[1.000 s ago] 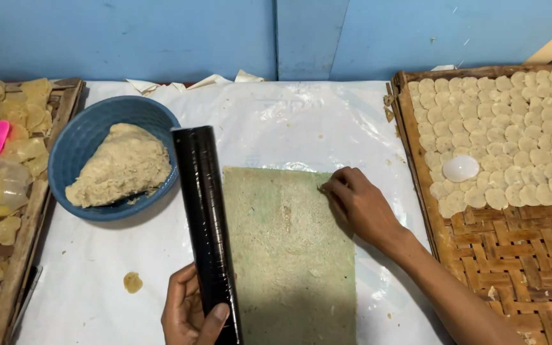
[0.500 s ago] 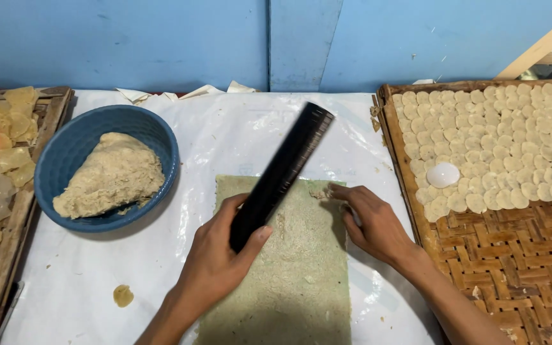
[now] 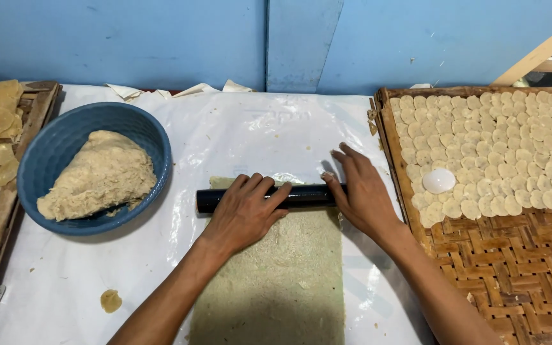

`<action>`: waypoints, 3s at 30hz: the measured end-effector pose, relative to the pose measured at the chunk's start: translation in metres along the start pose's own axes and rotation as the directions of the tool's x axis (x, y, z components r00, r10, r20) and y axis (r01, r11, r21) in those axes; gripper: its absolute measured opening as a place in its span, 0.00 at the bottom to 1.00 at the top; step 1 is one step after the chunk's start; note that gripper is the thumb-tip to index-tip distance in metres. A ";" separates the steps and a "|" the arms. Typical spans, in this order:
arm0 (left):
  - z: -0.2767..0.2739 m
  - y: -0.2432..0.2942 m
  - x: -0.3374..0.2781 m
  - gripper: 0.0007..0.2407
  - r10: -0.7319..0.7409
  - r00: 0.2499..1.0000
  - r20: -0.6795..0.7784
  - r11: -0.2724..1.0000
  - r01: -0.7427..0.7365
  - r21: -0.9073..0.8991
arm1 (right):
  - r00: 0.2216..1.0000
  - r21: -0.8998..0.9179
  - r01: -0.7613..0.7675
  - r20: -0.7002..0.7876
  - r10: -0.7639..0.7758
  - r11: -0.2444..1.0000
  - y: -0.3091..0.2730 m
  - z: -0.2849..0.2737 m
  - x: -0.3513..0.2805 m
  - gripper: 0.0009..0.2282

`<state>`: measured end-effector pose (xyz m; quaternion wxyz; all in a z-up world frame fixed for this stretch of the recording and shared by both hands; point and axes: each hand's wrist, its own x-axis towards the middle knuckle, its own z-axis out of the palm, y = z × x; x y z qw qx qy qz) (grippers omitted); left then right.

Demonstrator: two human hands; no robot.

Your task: Rolling out dough into a thin sheet and cutting it into small circular pieces using a mold.

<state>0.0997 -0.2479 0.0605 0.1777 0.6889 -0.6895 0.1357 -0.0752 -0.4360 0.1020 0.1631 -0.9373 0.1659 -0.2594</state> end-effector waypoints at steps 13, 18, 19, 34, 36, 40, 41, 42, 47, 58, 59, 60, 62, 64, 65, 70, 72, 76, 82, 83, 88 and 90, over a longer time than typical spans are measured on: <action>-0.010 0.049 -0.010 0.32 -0.261 0.951 0.163 0.965 0.262 0.021 | 0.953 -0.286 -0.016 0.285 0.101 0.958 -0.001 0.014 -0.022 0.23; -0.007 0.015 0.033 0.34 -0.362 0.897 0.252 0.926 0.378 -0.015 | 0.909 -0.279 -0.125 0.353 0.223 0.952 0.030 0.039 0.016 0.26; -0.004 0.008 0.040 0.33 -0.382 0.883 0.272 0.917 0.398 -0.005 | 0.908 -0.248 -0.162 0.342 0.243 0.955 0.032 0.039 0.026 0.26; 0.011 0.006 0.035 0.31 -0.386 0.910 0.154 0.921 0.391 -0.002 | 0.877 -0.269 -0.164 0.400 0.265 0.949 0.024 0.037 0.033 0.28; 0.008 -0.012 0.056 0.31 -0.433 0.851 0.298 0.893 0.450 0.012 | 0.899 -0.232 -0.183 0.355 0.258 0.955 0.033 0.043 0.055 0.28; 0.018 -0.041 0.080 0.32 -0.489 0.818 0.302 0.858 0.514 -0.004 | 0.963 -0.217 -0.206 0.129 0.237 0.954 0.051 0.059 0.081 0.25; 0.019 -0.046 0.083 0.31 -0.487 0.839 0.240 0.864 0.504 -0.009 | 0.980 -0.232 -0.187 0.017 0.196 0.955 0.059 0.067 0.082 0.24; 0.025 -0.047 0.079 0.31 -0.484 0.841 0.241 0.866 0.501 -0.009 | 0.980 -0.233 -0.190 0.014 0.199 0.954 0.060 0.071 0.084 0.24; 0.025 -0.038 0.054 0.17 -0.290 0.952 -0.094 0.956 0.285 -0.069 | 0.979 -0.179 -0.139 -0.175 0.108 0.974 0.099 0.093 0.101 0.20; 0.014 -0.076 0.069 0.18 -0.377 0.921 0.100 0.910 0.388 -0.144 | 0.997 0.013 0.037 0.071 -0.038 0.999 0.051 0.036 0.047 0.13; 0.007 -0.077 0.074 0.20 -0.393 0.906 0.155 0.896 0.416 -0.157 | 0.984 -0.037 0.076 0.165 -0.068 0.996 0.043 0.027 0.041 0.17; 0.006 -0.077 0.078 0.20 -0.393 0.907 0.151 0.894 0.415 -0.166 | 0.983 -0.046 0.076 0.169 -0.067 0.996 0.042 0.024 0.041 0.17; 0.003 -0.078 0.078 0.21 -0.410 0.899 0.153 0.887 0.432 -0.164 | 0.961 -0.132 0.206 0.216 -0.174 0.970 0.036 0.020 0.038 0.20; 0.004 -0.077 0.079 0.21 -0.409 0.902 0.141 0.891 0.428 -0.154 | 0.957 -0.177 0.261 0.180 -0.229 0.949 0.032 0.027 0.042 0.18; 0.003 -0.077 0.079 0.21 -0.399 0.906 0.138 0.898 0.417 -0.141 | 0.951 -0.220 0.301 0.140 -0.275 0.928 0.029 0.031 0.044 0.16; 0.007 -0.078 0.072 0.22 -0.412 0.905 0.107 0.891 0.425 -0.157 | 0.934 -0.217 0.356 0.080 -0.347 0.909 0.042 0.065 0.046 0.12; 0.008 -0.078 0.072 0.21 -0.410 0.907 0.099 0.889 0.421 -0.180 | 0.933 -0.191 0.360 0.078 -0.352 0.913 0.048 0.067 0.043 0.11; 0.011 -0.076 0.069 0.21 -0.408 0.911 0.064 0.899 0.413 -0.148 | 0.992 0.049 0.126 0.020 -0.127 0.991 0.029 0.032 0.029 0.10; 0.017 -0.077 0.070 0.23 -0.420 0.906 0.047 0.893 0.422 -0.158 | 0.981 0.079 -0.132 0.151 0.119 0.988 0.017 0.002 -0.021 0.12; 0.016 -0.078 0.071 0.23 -0.422 0.905 0.050 0.892 0.425 -0.156 | 0.973 0.071 -0.154 0.183 0.139 0.986 0.015 0.001 -0.029 0.14; 0.016 -0.077 0.069 0.23 -0.424 0.903 0.076 0.891 0.430 -0.145 | 0.969 -0.004 -0.148 0.201 0.146 0.989 0.004 0.002 -0.029 0.13; 0.017 -0.077 0.067 0.23 -0.427 0.901 0.083 0.892 0.434 -0.127 | 0.973 -0.034 -0.108 0.203 0.113 0.994 0.007 0.008 -0.029 0.11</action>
